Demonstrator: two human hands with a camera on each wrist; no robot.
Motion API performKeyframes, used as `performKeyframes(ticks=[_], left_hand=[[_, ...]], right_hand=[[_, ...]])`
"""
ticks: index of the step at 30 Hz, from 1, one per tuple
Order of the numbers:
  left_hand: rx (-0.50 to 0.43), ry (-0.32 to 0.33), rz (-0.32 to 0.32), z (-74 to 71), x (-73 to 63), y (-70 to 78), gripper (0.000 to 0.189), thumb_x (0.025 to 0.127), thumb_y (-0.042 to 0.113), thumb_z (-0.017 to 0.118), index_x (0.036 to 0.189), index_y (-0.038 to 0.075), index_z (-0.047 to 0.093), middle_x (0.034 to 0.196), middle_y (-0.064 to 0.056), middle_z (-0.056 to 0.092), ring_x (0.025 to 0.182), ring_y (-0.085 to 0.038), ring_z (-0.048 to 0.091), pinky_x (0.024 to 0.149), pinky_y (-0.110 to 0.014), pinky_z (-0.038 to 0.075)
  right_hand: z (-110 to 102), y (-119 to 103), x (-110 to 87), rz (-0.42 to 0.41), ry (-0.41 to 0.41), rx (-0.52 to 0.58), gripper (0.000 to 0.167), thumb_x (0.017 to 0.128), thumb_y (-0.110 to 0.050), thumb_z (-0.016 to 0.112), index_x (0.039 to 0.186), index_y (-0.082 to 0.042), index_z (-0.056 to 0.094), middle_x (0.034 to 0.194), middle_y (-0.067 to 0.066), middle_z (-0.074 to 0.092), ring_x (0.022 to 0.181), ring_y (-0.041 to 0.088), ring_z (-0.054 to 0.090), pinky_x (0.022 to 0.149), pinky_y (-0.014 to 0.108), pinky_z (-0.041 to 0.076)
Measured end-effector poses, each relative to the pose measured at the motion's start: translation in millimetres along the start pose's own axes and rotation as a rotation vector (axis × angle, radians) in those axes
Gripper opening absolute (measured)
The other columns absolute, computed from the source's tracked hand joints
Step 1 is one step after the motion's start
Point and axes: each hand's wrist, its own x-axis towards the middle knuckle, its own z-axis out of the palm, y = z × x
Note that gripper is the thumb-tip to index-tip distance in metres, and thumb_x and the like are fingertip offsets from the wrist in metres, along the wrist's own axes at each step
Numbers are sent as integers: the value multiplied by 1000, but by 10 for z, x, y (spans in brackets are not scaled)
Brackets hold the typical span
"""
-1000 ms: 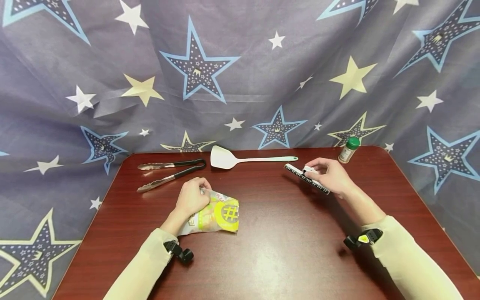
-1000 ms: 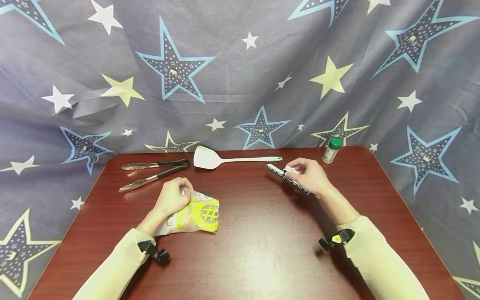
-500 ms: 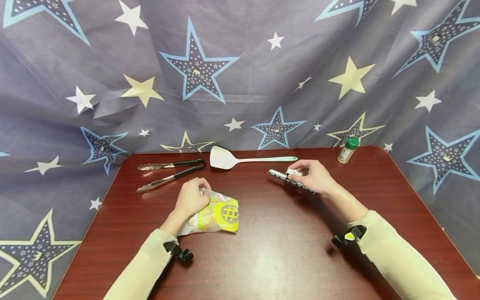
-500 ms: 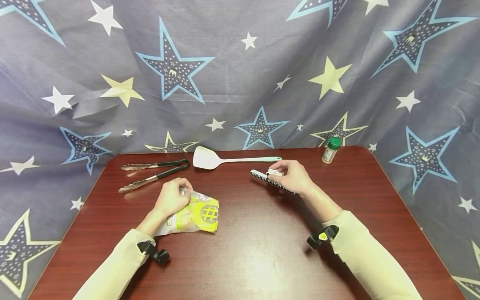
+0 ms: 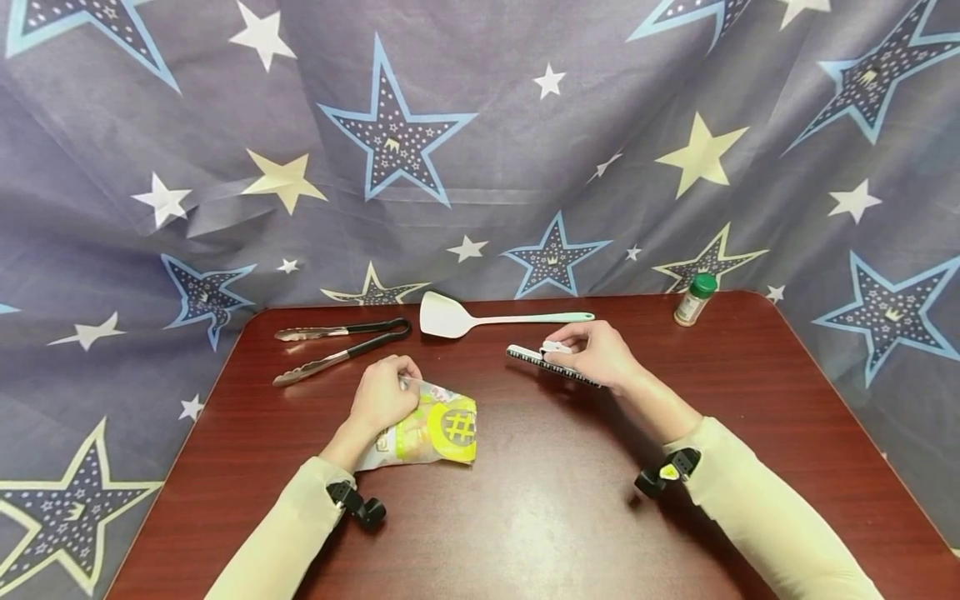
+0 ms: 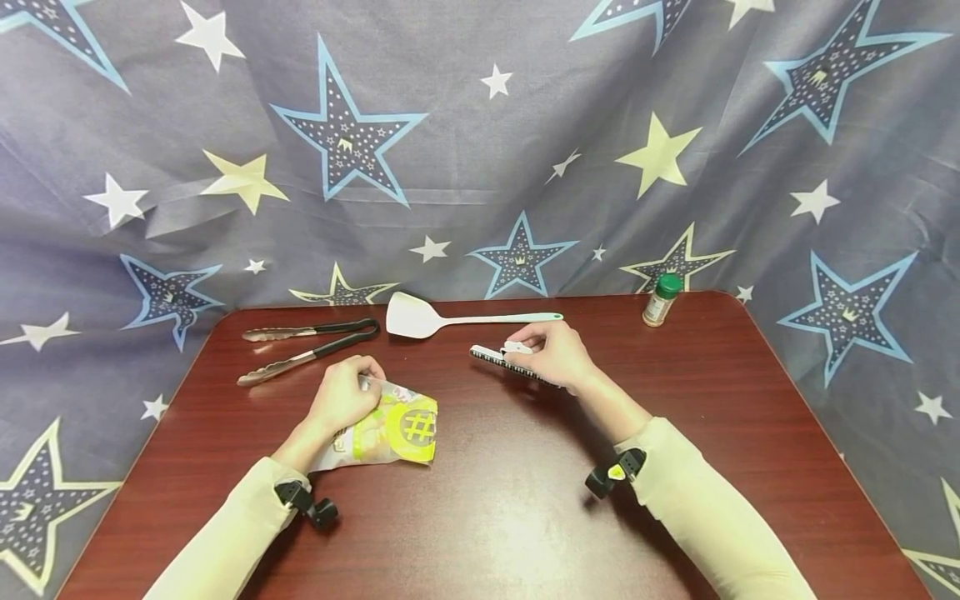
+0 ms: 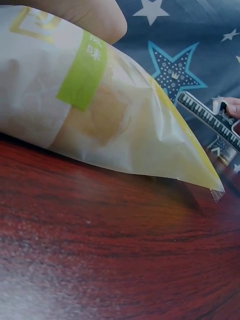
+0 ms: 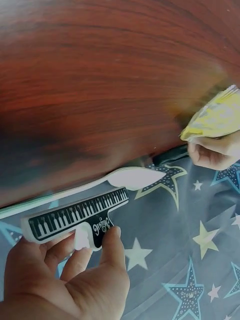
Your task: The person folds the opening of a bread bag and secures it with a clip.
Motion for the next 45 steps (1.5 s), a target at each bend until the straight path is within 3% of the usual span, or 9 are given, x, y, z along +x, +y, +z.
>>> performKeyframes(ticks=[9, 21, 27, 34, 45], left_hand=[[-2, -2, -1, 12, -16, -11, 10, 81, 11, 64, 82, 18, 72, 86, -3, 68, 86, -26, 65, 80, -44, 52], [8, 2, -5, 23, -19, -24, 11, 82, 11, 64, 82, 18, 72, 87, -3, 69, 89, -28, 67, 81, -46, 53], [3, 4, -5, 15, -17, -19, 11, 81, 11, 64, 82, 18, 72, 87, -3, 69, 88, -28, 67, 81, -46, 53], [7, 4, 2, 19, -6, -34, 11, 81, 12, 64, 82, 19, 72, 86, -2, 69, 87, -27, 67, 80, -46, 53], [4, 4, 3, 3, 17, -17, 10, 82, 12, 64, 81, 19, 72, 86, -3, 69, 86, -27, 67, 80, -45, 53]], right_hand=[[251, -59, 2, 12, -44, 56, 23, 87, -19, 87, 108, -9, 82, 92, 5, 80, 77, 9, 69, 68, 22, 53], [467, -50, -20, 48, -139, 126, 20, 88, -21, 86, 104, -8, 84, 79, -1, 78, 68, 6, 66, 64, 21, 52], [506, -18, -53, 67, -223, 168, 22, 90, -19, 85, 108, -7, 84, 86, 3, 82, 67, 8, 72, 69, 25, 60], [568, -16, -61, 63, -209, 169, 19, 92, -19, 83, 108, -8, 85, 95, 8, 83, 68, 9, 75, 68, 25, 60], [661, -45, -49, 148, -256, 243, 21, 95, -15, 80, 109, -1, 83, 103, 14, 82, 66, 12, 75, 71, 27, 62]])
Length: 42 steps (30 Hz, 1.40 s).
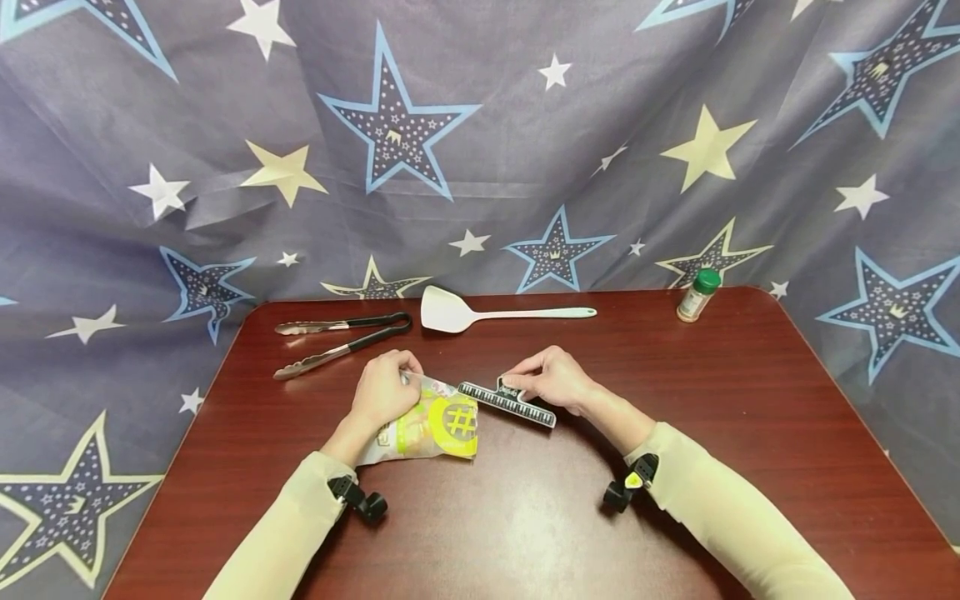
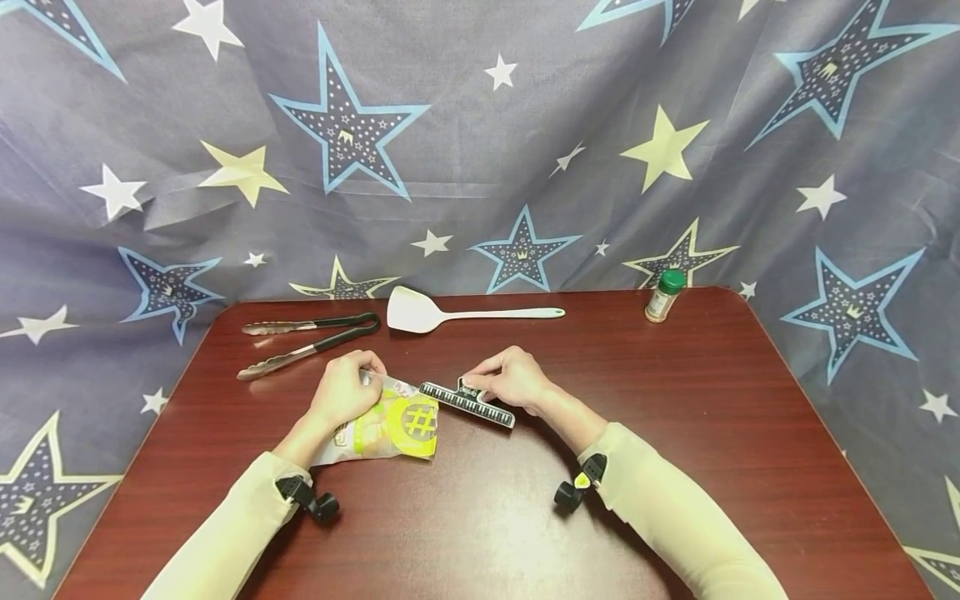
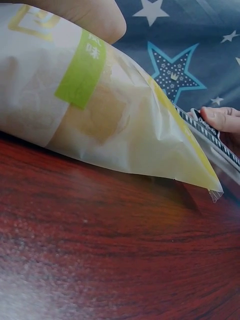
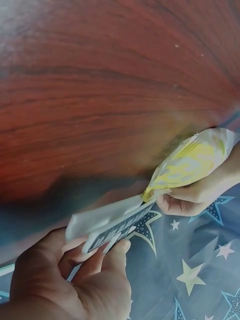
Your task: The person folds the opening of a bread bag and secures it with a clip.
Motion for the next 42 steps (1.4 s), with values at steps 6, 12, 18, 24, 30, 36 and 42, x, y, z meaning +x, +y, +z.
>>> performKeyframes(ticks=[6, 12, 18, 24, 30, 36, 42], left_hand=[[-1, 0, -6, 6, -1, 9, 10, 82, 13, 64, 81, 19, 72, 86, -3, 69, 86, -27, 67, 78, -45, 53], [3, -2, -4, 21, 3, 16, 11, 83, 12, 63, 81, 19, 72, 87, -3, 70, 86, -27, 68, 79, -45, 54], [7, 1, -6, 22, 7, 28, 11, 83, 12, 64, 81, 19, 72, 87, -4, 70, 87, -28, 68, 80, -46, 54], [7, -5, -16, 9, 6, 35, 10, 83, 12, 64, 82, 18, 73, 89, -4, 70, 89, -29, 67, 81, -46, 54], [-33, 30, 11, -6, 16, 35, 10, 79, 9, 67, 85, 14, 75, 90, -7, 70, 95, -31, 62, 84, -47, 50], [-27, 85, 80, -64, -5, 36, 11, 77, 12, 73, 88, 13, 75, 94, -9, 71, 97, -33, 58, 87, -51, 44], [72, 48, 134, -207, -173, 0, 21, 78, 31, 81, 94, 18, 75, 97, -6, 72, 98, -31, 56, 84, -49, 43]], right_hand=[[74, 8, 17, 2, -14, 28, 20, 95, -14, 79, 108, 1, 83, 102, 13, 82, 66, 12, 75, 73, 30, 64], [138, 16, 18, 20, -8, 21, 20, 95, -15, 80, 108, -1, 83, 102, 12, 82, 66, 11, 75, 72, 28, 64], [173, 17, 18, 29, 6, 5, 20, 95, -18, 80, 108, -3, 84, 101, 12, 83, 67, 12, 76, 72, 30, 64], [203, 39, 49, -2, 6, -58, 20, 94, -24, 82, 105, -8, 86, 101, 11, 83, 69, 14, 78, 71, 31, 65], [207, 7, 46, -15, -5, -77, 22, 93, -26, 83, 105, -8, 86, 97, 10, 83, 70, 16, 79, 71, 33, 65], [206, -6, 31, -3, -7, -67, 23, 91, -26, 84, 105, -8, 85, 91, 9, 83, 69, 15, 79, 72, 33, 65], [201, 20, 30, -6, -9, -25, 23, 91, -23, 85, 105, -5, 84, 90, 10, 83, 68, 15, 78, 72, 34, 65]])
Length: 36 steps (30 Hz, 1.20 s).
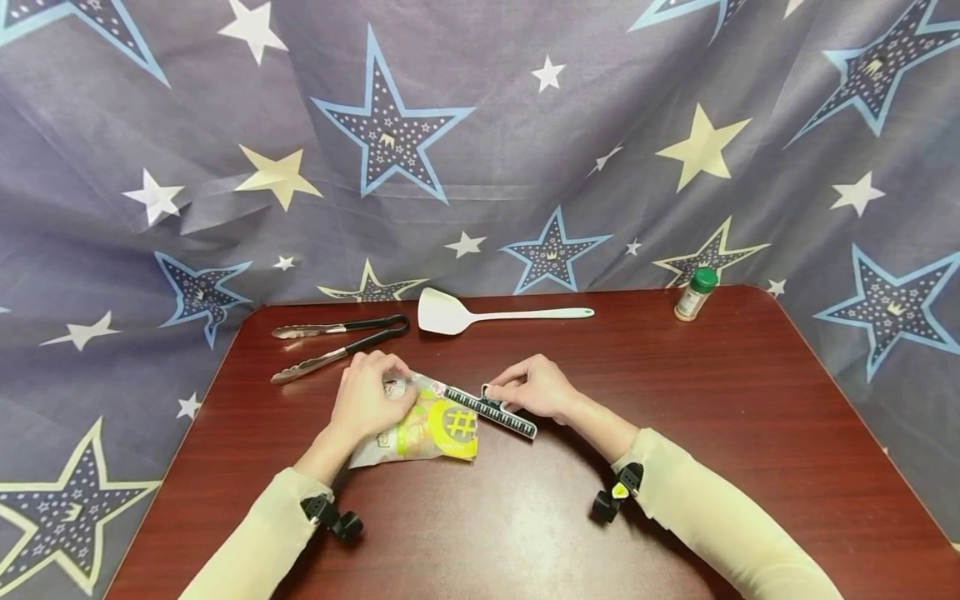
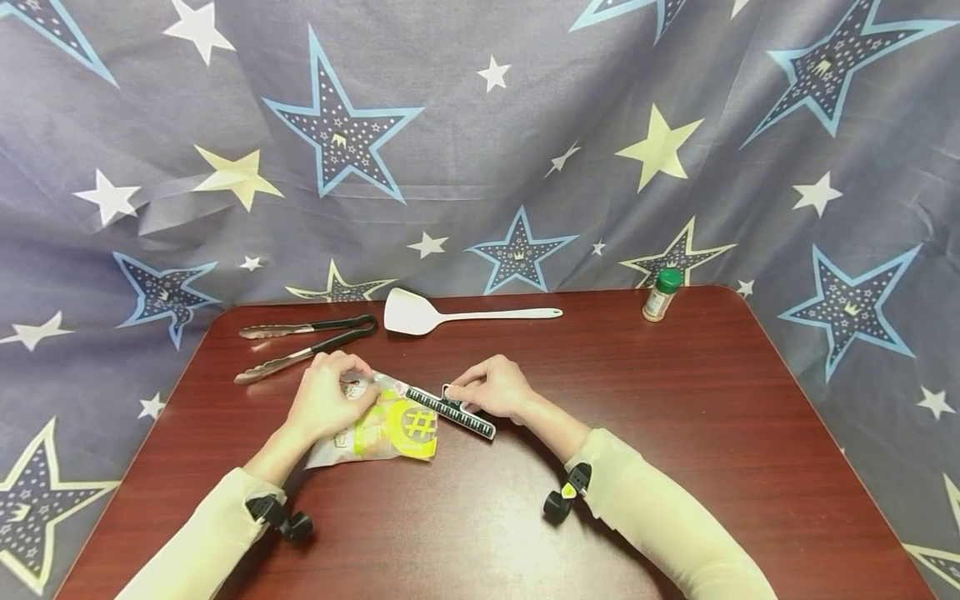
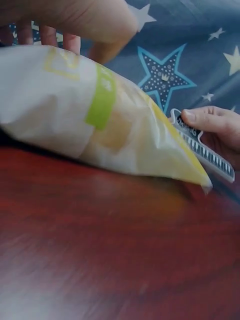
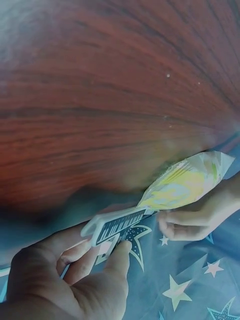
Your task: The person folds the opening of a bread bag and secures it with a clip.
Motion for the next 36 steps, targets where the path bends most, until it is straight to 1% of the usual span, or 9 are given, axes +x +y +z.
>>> performKeyframes(ticks=[2, 5, 8, 9, 11, 14, 17, 24, 36], left_hand=[[36, -24, 45, -59, -89, -2, 34, 77, 41, 84, 101, 18, 76, 101, -5, 73, 98, -30, 56, 83, -49, 45], [99, -60, 105, -146, -218, 35, 59, 71, 60, 88, 113, 20, 75, 111, -3, 73, 102, -29, 56, 84, -50, 50], [141, -119, 115, -214, -315, 117, 81, 61, 71, 90, 124, 22, 73, 125, -4, 71, 113, -30, 57, 88, -52, 55], [149, -139, 115, -227, -337, 145, 86, 59, 72, 92, 127, 23, 73, 128, -5, 70, 118, -32, 58, 89, -54, 57], [167, -179, 101, -241, -367, 193, 90, 58, 69, 94, 132, 23, 71, 133, -6, 68, 125, -34, 58, 87, -58, 59], [197, -215, 83, -248, -385, 236, 91, 60, 61, 97, 137, 23, 69, 136, -8, 68, 132, -37, 57, 85, -62, 60], [216, -225, 68, -253, -383, 246, 89, 61, 57, 98, 138, 24, 68, 136, -7, 69, 130, -35, 59, 81, -61, 61], [217, -234, 60, -263, -370, 252, 90, 59, 57, 99, 138, 25, 69, 136, -5, 70, 127, -33, 59, 79, -60, 61], [217, -227, 61, -244, -369, 252, 88, 58, 57, 99, 135, 26, 70, 135, -4, 71, 126, -32, 60, 76, -59, 61]], right_hand=[[-2, 5, -3, 1, 0, 6, 23, 91, -22, 85, 105, -4, 84, 90, 11, 83, 68, 15, 78, 72, 35, 65], [-6, 0, -13, -1, 0, 9, 23, 91, -21, 85, 105, -3, 84, 89, 11, 83, 67, 14, 78, 72, 35, 65], [-16, -15, -26, -13, 2, 7, 23, 91, -20, 85, 105, -2, 83, 87, 12, 82, 66, 14, 77, 71, 35, 65], [-20, -17, -27, -17, 4, 5, 23, 91, -20, 85, 104, -2, 83, 87, 11, 82, 66, 14, 77, 71, 35, 65], [-24, -20, -27, -25, 1, 7, 23, 91, -20, 84, 104, -1, 83, 86, 12, 82, 65, 14, 76, 70, 35, 65], [-23, -20, -19, -25, -11, 20, 24, 91, -20, 84, 104, 0, 83, 86, 12, 82, 65, 13, 76, 71, 35, 65], [-17, -11, -1, -20, -22, 27, 24, 91, -20, 84, 104, 1, 82, 85, 12, 81, 64, 12, 75, 71, 35, 65], [1, -21, 16, -8, -19, 23, 24, 91, -21, 85, 101, 0, 83, 84, 12, 81, 64, 13, 75, 71, 35, 65], [33, 1, 116, -13, -12, -9, 23, 90, -23, 86, 100, -2, 85, 89, 13, 83, 65, 15, 78, 69, 34, 65]])
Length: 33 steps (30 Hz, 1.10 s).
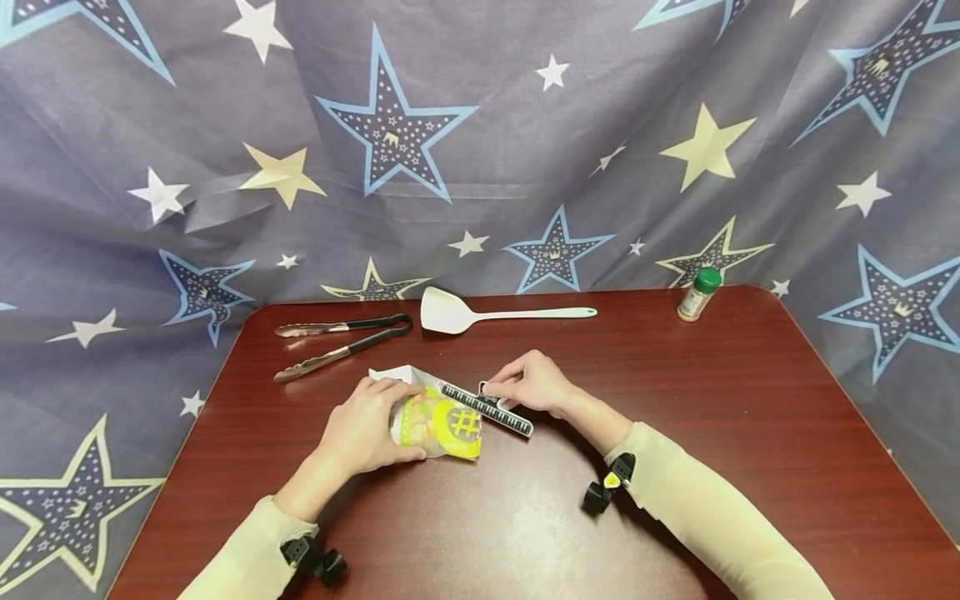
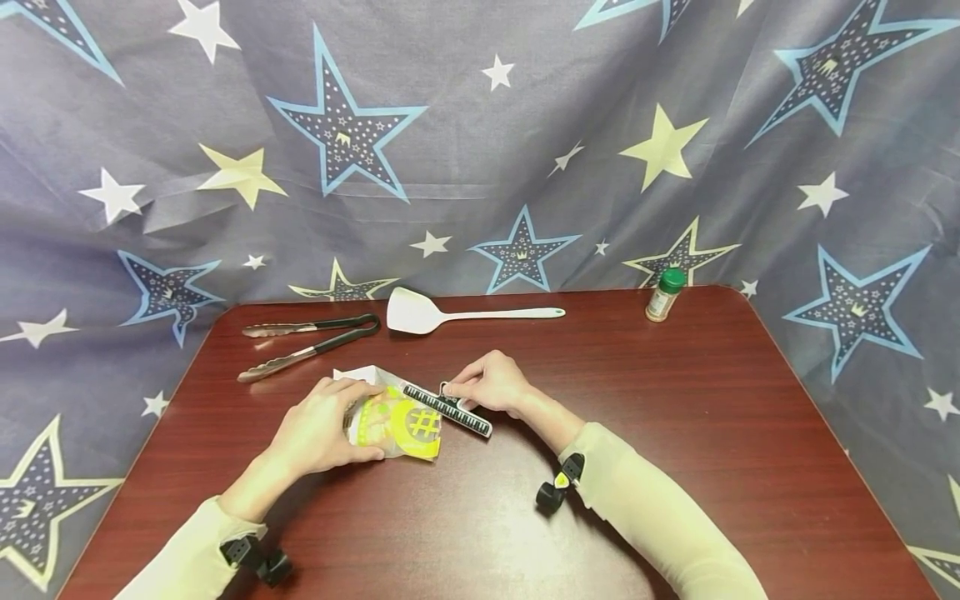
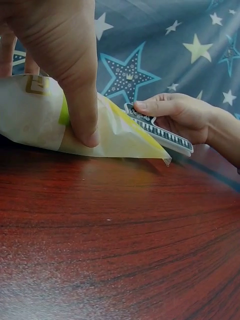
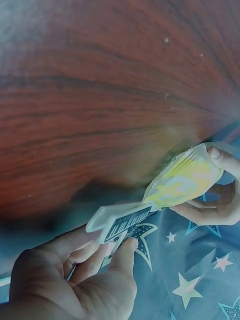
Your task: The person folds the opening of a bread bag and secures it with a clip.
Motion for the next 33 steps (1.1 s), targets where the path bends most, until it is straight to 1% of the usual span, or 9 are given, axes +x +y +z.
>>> performKeyframes(ticks=[5, 15, 23, 27, 33], left_hand=[[9, 7, 2, 4, 8, -10, 87, 58, 58, 99, 135, 26, 70, 135, -3, 71, 125, -31, 60, 75, -58, 61], [11, 2, -3, 1, 6, -10, 87, 58, 59, 98, 134, 27, 71, 136, -3, 71, 127, -30, 60, 74, -58, 61], [-4, -5, -8, 5, -6, -14, 87, 58, 58, 99, 133, 26, 71, 136, -3, 70, 127, -31, 61, 75, -59, 60], [-3, -6, -8, 5, -8, -14, 87, 58, 58, 99, 134, 25, 71, 136, -3, 70, 128, -32, 60, 75, -59, 61], [5, 3, -3, 10, -4, -20, 87, 58, 59, 98, 134, 26, 71, 136, -2, 70, 129, -32, 61, 75, -60, 61]], right_hand=[[5, 4, 42, 7, -2, 10, 22, 90, -24, 86, 100, -4, 85, 93, 12, 83, 66, 15, 78, 70, 33, 65], [40, -4, 94, 32, -18, 57, 22, 91, -21, 85, 102, -3, 85, 96, 13, 83, 67, 15, 78, 73, 35, 66], [95, 7, 159, 8, -17, 61, 23, 92, -20, 84, 103, -1, 84, 96, 15, 83, 66, 13, 77, 70, 34, 65], [111, 5, 183, 12, -16, 64, 23, 91, -20, 85, 103, -1, 84, 96, 14, 83, 66, 12, 77, 70, 34, 65], [129, -47, 199, 4, -9, 41, 22, 91, -21, 85, 102, -2, 85, 97, 14, 83, 67, 12, 77, 70, 33, 65]])
